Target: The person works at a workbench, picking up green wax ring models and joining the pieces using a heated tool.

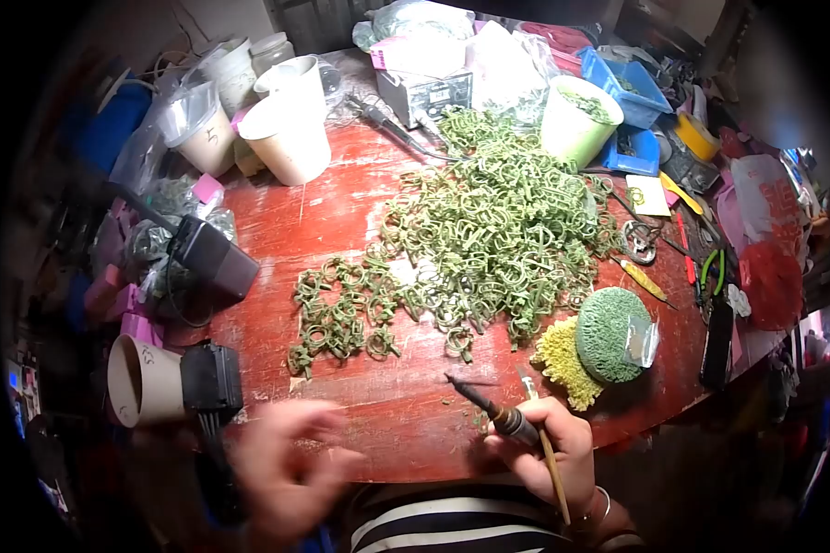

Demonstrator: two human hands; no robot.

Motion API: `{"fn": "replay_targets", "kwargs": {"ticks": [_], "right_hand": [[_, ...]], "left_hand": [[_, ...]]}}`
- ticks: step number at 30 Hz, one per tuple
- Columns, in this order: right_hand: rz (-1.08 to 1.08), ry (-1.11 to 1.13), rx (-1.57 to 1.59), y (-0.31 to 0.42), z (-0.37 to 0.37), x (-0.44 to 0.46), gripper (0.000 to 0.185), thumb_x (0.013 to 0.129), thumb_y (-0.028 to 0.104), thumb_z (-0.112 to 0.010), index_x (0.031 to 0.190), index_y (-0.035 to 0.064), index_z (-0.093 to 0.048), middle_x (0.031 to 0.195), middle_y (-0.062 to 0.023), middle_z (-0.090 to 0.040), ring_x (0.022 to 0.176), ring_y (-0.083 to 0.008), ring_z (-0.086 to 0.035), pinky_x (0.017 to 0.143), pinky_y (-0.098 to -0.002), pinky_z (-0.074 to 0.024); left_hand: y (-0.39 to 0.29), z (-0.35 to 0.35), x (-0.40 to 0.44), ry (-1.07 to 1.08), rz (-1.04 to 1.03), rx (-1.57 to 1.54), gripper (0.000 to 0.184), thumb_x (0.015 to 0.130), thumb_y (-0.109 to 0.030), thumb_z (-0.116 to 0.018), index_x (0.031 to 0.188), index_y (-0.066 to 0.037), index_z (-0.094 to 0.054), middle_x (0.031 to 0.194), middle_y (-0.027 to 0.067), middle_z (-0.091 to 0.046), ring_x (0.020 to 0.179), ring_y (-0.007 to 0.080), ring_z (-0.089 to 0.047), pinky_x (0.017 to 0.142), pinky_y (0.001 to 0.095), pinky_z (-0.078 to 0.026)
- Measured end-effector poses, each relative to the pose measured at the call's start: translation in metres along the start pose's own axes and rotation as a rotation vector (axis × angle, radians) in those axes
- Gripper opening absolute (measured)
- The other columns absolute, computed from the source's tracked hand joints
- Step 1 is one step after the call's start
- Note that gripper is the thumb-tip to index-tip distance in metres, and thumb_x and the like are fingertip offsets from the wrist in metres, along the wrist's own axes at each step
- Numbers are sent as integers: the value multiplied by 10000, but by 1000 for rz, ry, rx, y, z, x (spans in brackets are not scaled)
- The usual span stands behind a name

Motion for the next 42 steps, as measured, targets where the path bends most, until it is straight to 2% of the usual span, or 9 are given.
{"fn": "replay_targets", "kwargs": {"ticks": [5, 10, 13, 16, 19, 34, 37, 40, 42], "right_hand": [[-44, 113, 118, 4, -3, -7, 256, 804, -59, -752, 1036, -3, -658, 889, -117, -710, 776, -180, -722, 699, -298, -558], [-43, 108, 129, -7, -1, -13, 295, 793, -50, -758, 1064, 0, -654, 864, -107, -707, 743, -178, -702, 672, -294, -545], [31, -27, 49, -10, -1, -13, 278, 809, -33, -766, 1059, 10, -653, 830, -93, -692, 696, -167, -671, 631, -287, -522], [-23, -57, -41, -7, -1, -9, 249, 834, 29, -828, 1027, 55, -673, 757, 11, -630, 613, -35, -506, 562, -214, -404], [-65, -6, -1, -8, -4, -9, 261, 814, -13, -778, 1039, 15, -647, 780, -78, -653, 653, -173, -637, 599, -294, -499], [-15, -29, -49, -7, -10, -8, 240, 828, -18, -793, 1015, 33, -652, 783, -28, -666, 662, -74, -610, 603, -243, -480], [-33, 2, -68, -5, -8, -8, 274, 802, -32, -757, 1049, 14, -647, 816, -95, -677, 696, -195, -676, 631, -308, -527], [-28, 5, -64, -5, -6, -9, 259, 794, -17, -766, 1027, 18, -657, 821, -95, -673, 689, -210, -666, 624, -322, -525], [6, 7, -139, -5, 2, -12, 241, 794, -3, -773, 1007, 21, -663, 820, -96, -669, 680, -215, -657, 615, -325, -520]], "left_hand": [[9, -99, -7, 422, 448, -817, 488, 912, 13, -752, 1353, 45, -544, 1237, 125, -654, 1063, 147, -678, 898, 280, -582], [23, -107, -5, 497, 586, -922, 366, 950, 50, -681, 1301, 62, -577, 1244, 135, -645, 1126, 193, -677, 951, 289, -579], [29, -103, -6, 459, 512, -881, 337, 964, 85, -637, 1297, 69, -591, 1279, 125, -639, 1165, 195, -660, 999, 299, -554], [27, -102, -7, 494, 490, -881, 328, 966, 87, -632, 1292, 67, -602, 1287, 116, -641, 1175, 184, -651, 1022, 297, -537], [27, -103, -9, 508, 456, -859, 336, 965, 89, -630, 1299, 60, -611, 1277, 114, -652, 1173, 174, -647, 1033, 314, -528], [28, -103, -8, 502, 305, -862, 330, 943, 105, -639, 1266, 39, -650, 1243, 122, -655, 1128, 182, -659, 971, 324, -555], [29, -105, -9, 478, 295, -887, 318, 936, 96, -656, 1248, 34, -666, 1225, 114, -664, 1121, 184, -665, 952, 319, -557], [35, -105, -10, 535, 221, -699, 337, 929, 104, -652, 1259, 34, -629, 1251, 130, -640, 1123, 198, -668, 950, 317, -572], [33, -103, -9, 406, 458, -1043, 330, 924, 115, -639, 1238, 32, -575, 1274, 156, -604, 1115, 221, -673, 948, 333, -594]]}}
Point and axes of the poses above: each hand's wrist, its own x-axis towards the middle knuckle, its own z-axis out of the back of the hand, y = z × x, the point moved 2 cm from there along x, towards the middle knuckle
